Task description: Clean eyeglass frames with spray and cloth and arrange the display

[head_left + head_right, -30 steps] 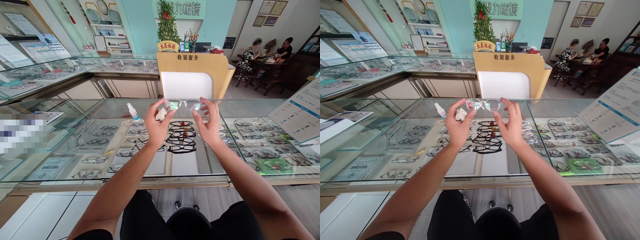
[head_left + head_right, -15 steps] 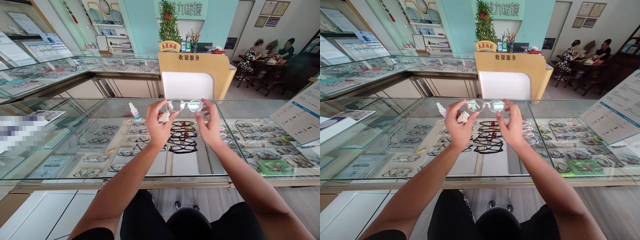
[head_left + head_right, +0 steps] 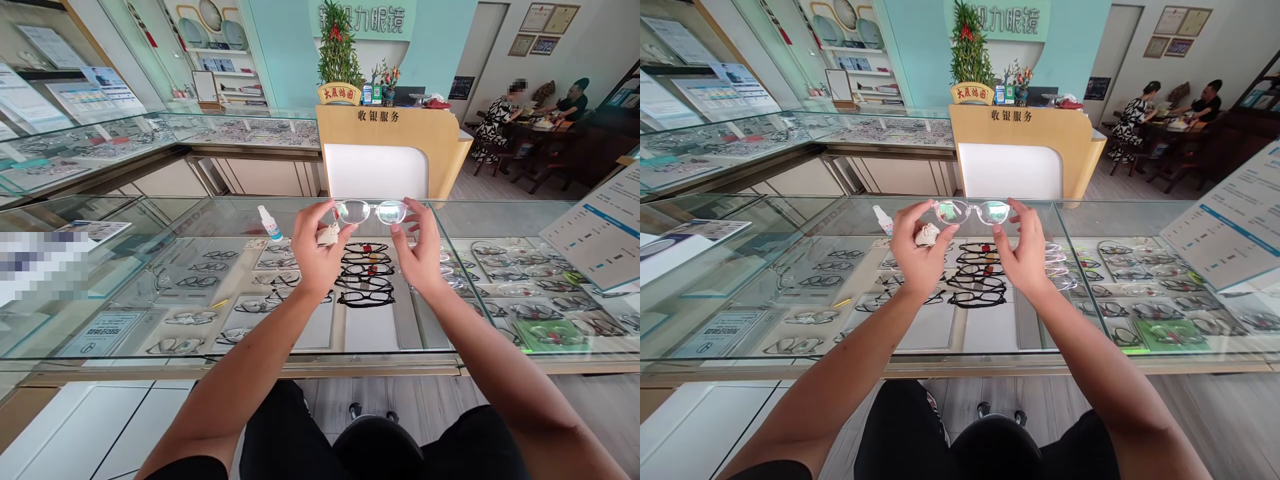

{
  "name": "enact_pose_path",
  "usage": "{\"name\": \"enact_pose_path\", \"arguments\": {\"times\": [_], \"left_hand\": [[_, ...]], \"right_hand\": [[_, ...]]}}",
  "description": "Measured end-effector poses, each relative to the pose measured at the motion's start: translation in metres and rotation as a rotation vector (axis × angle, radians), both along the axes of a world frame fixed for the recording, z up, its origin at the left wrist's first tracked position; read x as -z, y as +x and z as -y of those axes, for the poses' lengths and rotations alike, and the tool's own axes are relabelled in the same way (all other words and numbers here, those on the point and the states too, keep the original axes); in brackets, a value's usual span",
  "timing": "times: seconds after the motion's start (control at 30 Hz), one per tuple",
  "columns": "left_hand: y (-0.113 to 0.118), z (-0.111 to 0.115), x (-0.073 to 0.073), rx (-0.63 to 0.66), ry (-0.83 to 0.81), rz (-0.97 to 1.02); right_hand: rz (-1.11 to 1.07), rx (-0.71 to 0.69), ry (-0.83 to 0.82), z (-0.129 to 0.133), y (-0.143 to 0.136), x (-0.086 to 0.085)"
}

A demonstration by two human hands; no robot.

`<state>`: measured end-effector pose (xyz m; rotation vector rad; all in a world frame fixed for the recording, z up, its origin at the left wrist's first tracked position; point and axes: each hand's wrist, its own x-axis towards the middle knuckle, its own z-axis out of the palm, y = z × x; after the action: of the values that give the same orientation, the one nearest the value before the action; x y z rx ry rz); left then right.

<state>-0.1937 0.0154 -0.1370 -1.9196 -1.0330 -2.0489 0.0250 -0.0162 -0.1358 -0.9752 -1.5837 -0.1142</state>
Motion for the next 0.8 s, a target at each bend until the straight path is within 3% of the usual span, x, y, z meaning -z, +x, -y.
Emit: {"name": "enact_pose_path", "arguments": {"times": [0.23,0.8], "left_hand": [[0.0002,-0.0036,0.0017,0.097,-0.13,0.057],[-0.0012,-0.0052,0.0024,0.128,-0.128,0.073]], "right_hand": [[-0.002,0.0,0.045,0.003,0.0005,-0.005],[-0.01,-0.004,0.044,0.0039,-0.0005,-0.0066]]}}
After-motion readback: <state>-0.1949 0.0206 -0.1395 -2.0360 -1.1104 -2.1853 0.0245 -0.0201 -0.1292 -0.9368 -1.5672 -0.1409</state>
